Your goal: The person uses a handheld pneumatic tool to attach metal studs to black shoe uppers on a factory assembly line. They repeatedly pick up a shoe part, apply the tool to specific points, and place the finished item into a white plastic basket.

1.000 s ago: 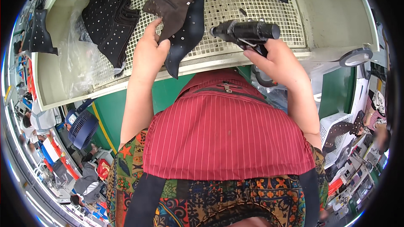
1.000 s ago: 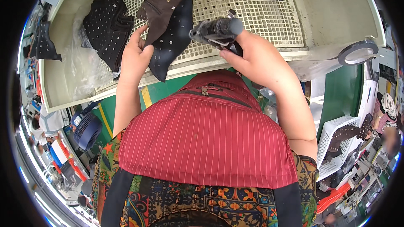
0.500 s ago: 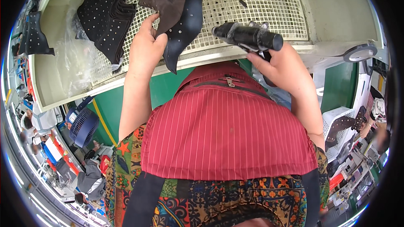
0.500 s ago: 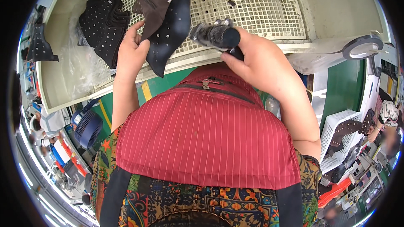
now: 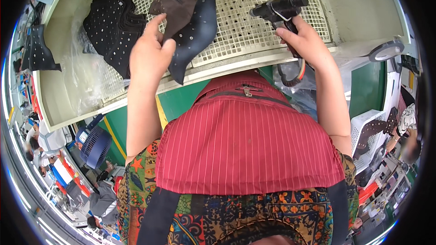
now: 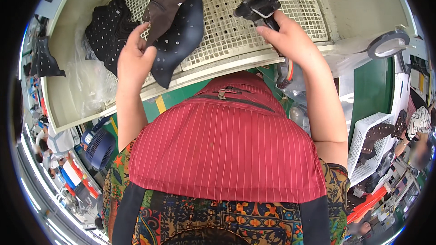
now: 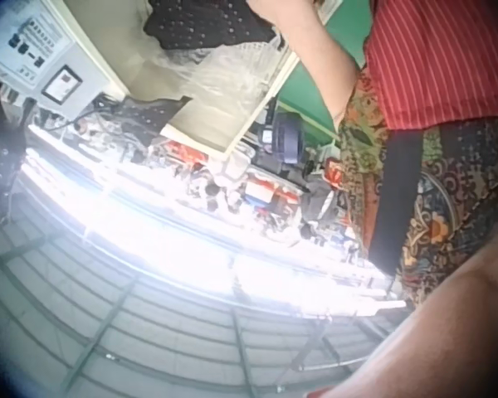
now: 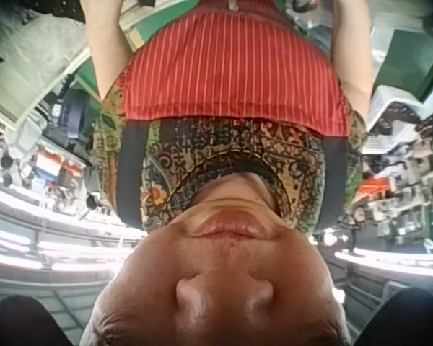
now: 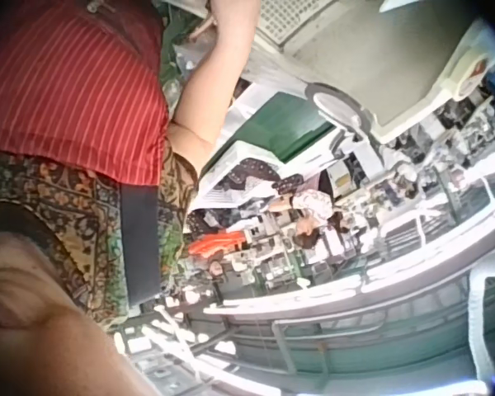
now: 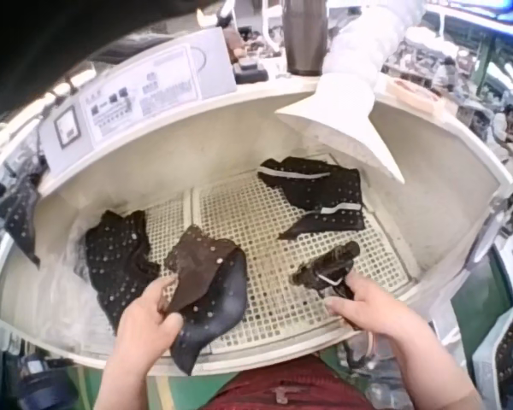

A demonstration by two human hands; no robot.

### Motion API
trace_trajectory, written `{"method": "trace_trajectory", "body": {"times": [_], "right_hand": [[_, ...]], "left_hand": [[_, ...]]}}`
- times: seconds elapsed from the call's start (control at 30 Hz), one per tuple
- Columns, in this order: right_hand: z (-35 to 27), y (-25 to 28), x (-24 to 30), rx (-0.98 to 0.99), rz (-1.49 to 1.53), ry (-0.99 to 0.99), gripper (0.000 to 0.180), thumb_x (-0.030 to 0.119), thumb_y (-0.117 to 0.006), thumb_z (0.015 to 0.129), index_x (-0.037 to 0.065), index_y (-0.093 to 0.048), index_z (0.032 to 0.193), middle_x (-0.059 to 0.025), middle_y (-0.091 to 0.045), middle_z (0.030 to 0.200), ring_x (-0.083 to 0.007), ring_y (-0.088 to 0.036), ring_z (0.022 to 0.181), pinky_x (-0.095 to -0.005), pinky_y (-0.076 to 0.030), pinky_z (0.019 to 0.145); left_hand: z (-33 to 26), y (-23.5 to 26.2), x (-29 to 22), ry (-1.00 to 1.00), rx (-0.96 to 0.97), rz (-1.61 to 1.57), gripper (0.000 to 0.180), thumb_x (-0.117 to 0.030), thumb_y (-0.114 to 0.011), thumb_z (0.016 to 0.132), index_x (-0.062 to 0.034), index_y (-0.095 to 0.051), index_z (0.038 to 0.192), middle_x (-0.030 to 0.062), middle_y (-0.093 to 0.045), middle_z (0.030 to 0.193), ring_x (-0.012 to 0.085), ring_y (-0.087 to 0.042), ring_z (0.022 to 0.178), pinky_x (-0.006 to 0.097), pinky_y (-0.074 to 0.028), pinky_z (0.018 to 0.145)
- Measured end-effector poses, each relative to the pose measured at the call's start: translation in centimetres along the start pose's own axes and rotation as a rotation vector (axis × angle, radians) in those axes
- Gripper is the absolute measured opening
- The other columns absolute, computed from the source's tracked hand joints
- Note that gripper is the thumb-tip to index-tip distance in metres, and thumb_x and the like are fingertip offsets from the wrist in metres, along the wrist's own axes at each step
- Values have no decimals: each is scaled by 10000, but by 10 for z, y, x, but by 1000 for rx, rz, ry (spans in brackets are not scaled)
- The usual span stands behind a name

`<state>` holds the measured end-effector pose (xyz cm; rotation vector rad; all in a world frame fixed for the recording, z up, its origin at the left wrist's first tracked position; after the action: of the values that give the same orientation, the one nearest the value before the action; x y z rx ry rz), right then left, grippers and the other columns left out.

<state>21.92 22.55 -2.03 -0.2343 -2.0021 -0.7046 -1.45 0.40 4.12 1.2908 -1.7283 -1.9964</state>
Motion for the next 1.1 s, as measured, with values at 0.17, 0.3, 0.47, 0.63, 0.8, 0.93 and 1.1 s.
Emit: {"method": "trace_trajectory", "body": {"times": [0.17, 0.3, 0.47, 0.63, 0.8, 0.93, 1.1], "right_hand": [[23, 8, -35, -65, 88, -75, 302, 224, -605, 876, 4, -572, 1080, -36, -619, 836, -85, -559, 722, -246, -466, 624], [7, 27, -45, -235, -402, -89, 519, 330, -646, 834, -10, -538, 1211, -197, -661, 1016, -313, -637, 931, -376, -481, 813], [-86, 23, 58, -493, -336, 528, 613, 316, -703, 780, 11, -466, 1255, -194, -550, 1152, -356, -539, 1075, -416, -442, 938], [-172, -3, 108, -743, -416, 769, 780, 396, -780, 609, 27, -485, 1230, -130, -530, 1173, -282, -521, 1097, -431, -397, 912], [-210, -2, 58, -1123, -651, 593, 749, 350, -753, 655, -5, -464, 1248, -143, -501, 1216, -276, -514, 1082, -418, -375, 920], [-285, -2, 30, -1178, -533, 441, 807, 356, -757, 658, -32, -420, 1280, -170, -481, 1247, -292, -500, 1116, -419, -364, 934], [-377, -11, -16, -1277, -553, 280, 818, 405, -755, 665, -32, -420, 1271, -183, -480, 1234, -299, -481, 1158, -416, -365, 929]], "left_hand": [[26, 64, -46, -234, -33, 152, 486, -95, -590, 718, -160, -567, 1199, 101, -561, 666, 272, -581, 641, 377, -471, 621], [30, 92, -101, -520, 70, 91, 480, -16, -571, 702, -134, -585, 1167, 87, -475, 617, 202, -463, 536, 319, -415, 552], [9, 98, -166, -792, 297, 56, 549, 106, -467, 636, -2, -562, 1166, 4, -392, 639, 76, -363, 565, 219, -312, 528], [-21, 64, -232, -993, 462, 53, 568, 96, -479, 598, -13, -572, 1147, 21, -381, 611, 97, -368, 550, 237, -327, 516], [-79, 26, -305, -1192, 636, 61, 560, 96, -426, 613, 0, -549, 1152, -19, -368, 609, 60, -346, 568, 200, -277, 521], [-131, 9, -349, -1299, 668, 64, 547, 89, -444, 591, -10, -571, 1114, -6, -371, 589, 70, -344, 534, 222, -283, 485], [-219, -28, -408, -1547, 745, 76, 506, 73, -471, 605, -17, -584, 1090, 16, -362, 565, 97, -340, 503, 250, -283, 475]]}}
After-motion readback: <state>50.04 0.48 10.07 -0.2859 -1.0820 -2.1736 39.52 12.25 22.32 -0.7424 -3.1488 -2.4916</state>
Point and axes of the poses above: each hand's wrist, its own z-axis towards the middle knuckle, its own y-axis out of the back of the hand, x = y × z, the point moved 6 cm from there along z, towards the middle knuckle
